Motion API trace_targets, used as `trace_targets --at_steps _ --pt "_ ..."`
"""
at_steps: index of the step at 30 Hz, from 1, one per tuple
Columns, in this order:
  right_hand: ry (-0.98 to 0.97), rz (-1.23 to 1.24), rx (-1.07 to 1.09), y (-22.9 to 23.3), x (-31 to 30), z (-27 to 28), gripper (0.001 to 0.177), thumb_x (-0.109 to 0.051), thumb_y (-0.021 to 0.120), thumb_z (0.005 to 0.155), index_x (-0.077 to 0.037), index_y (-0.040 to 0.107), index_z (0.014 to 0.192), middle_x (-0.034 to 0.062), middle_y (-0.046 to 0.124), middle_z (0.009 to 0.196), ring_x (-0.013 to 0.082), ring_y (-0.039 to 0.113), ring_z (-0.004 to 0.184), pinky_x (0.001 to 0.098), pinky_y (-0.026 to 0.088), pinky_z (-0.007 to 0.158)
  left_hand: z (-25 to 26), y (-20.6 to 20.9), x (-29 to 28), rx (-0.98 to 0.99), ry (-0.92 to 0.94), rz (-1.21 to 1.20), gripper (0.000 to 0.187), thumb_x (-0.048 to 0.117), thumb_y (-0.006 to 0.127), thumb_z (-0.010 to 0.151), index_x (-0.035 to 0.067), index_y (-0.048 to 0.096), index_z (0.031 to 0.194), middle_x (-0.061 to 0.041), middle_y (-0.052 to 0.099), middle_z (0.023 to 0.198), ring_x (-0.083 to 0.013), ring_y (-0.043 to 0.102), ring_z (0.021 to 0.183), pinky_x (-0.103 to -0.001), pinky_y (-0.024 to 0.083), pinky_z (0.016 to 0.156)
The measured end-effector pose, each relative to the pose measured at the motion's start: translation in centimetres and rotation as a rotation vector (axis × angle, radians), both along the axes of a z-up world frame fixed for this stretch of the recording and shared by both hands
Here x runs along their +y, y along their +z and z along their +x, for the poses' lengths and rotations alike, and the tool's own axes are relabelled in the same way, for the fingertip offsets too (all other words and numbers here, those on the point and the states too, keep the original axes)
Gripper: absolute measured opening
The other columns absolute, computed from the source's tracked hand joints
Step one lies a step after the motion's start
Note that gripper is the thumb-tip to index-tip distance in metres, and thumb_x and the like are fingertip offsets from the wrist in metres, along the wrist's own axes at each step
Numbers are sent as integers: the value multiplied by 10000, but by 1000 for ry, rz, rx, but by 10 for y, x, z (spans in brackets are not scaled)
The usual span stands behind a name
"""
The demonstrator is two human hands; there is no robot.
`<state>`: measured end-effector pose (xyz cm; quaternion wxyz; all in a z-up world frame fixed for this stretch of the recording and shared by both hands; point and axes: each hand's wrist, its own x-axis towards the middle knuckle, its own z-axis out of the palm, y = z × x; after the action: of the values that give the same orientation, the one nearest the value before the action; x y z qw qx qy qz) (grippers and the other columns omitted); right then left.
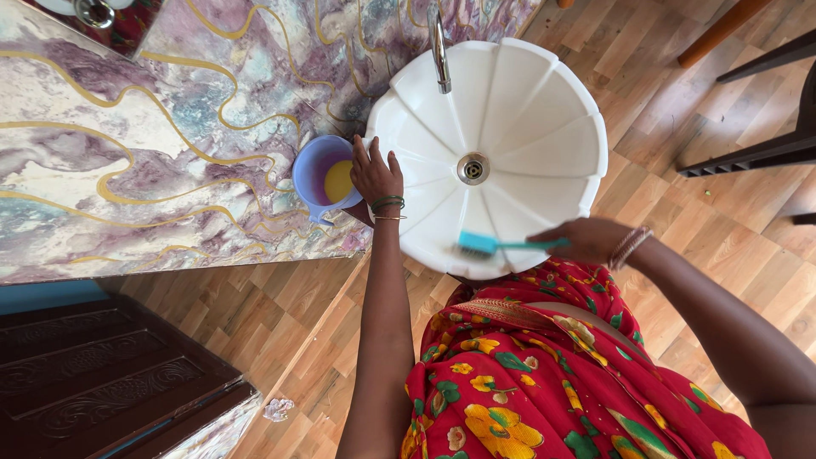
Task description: The person scrubs a white, flower-shaped sink with a blue brush, focusing on the basin and drain area. They repeatedly dip the brush into a purple cup containing a yellow liquid to apply cleaning solution. The person also scrubs the faucet and the sink's rim.
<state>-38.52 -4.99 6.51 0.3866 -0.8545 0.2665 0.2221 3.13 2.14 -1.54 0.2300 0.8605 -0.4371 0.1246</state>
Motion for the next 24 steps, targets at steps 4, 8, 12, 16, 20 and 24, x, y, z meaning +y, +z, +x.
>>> trace_targets --at_steps 4,8,12,16,20,24 --pt "-211 -419 310 28 -14 6 505 -396 473 1035 -381 484 1540 122 780 1041 327 756 936 470 606 800 -1 1 0 4 3 3 458 283 681 937 127 606 1362 -171 451 1566 -337 488 1405 -504 438 1045" --pt "-219 -479 368 33 -10 4 519 -382 473 1039 -406 475 1557 134 787 986 322 768 910 473 607 799 -1 2 1 7 -3 -11 466 282 683 940 121 605 1370 -175 451 1560 -342 485 1405 -508 435 1043" --pt "-54 -152 191 17 13 -2 505 -485 541 946 -476 516 1450 98 763 1048 305 749 943 431 591 859 -1 3 1 3 -11 -34 460 283 682 944 122 605 1367 -173 450 1560 -344 482 1413 -509 432 1049" --pt "-68 -209 77 17 1 -14 453 -438 507 959 -445 557 1408 80 759 1099 324 735 969 463 578 852 -1 3 -1 25 13 1 462 291 686 933 131 609 1359 -174 451 1564 -346 482 1398 -511 430 1039" --pt "-378 -449 418 50 -14 -15 523 -419 432 1067 -410 454 1590 152 806 998 349 786 928 480 618 834 -2 3 0 23 8 -19 456 296 686 942 140 611 1364 -174 444 1569 -350 482 1406 -507 432 1040" --pt "-224 -360 352 37 0 -5 486 -414 417 1043 -458 470 1524 141 766 1079 344 757 969 476 603 856 -2 3 0 18 9 -27 454 305 690 939 146 614 1357 -169 444 1564 -353 485 1405 -510 431 1041"
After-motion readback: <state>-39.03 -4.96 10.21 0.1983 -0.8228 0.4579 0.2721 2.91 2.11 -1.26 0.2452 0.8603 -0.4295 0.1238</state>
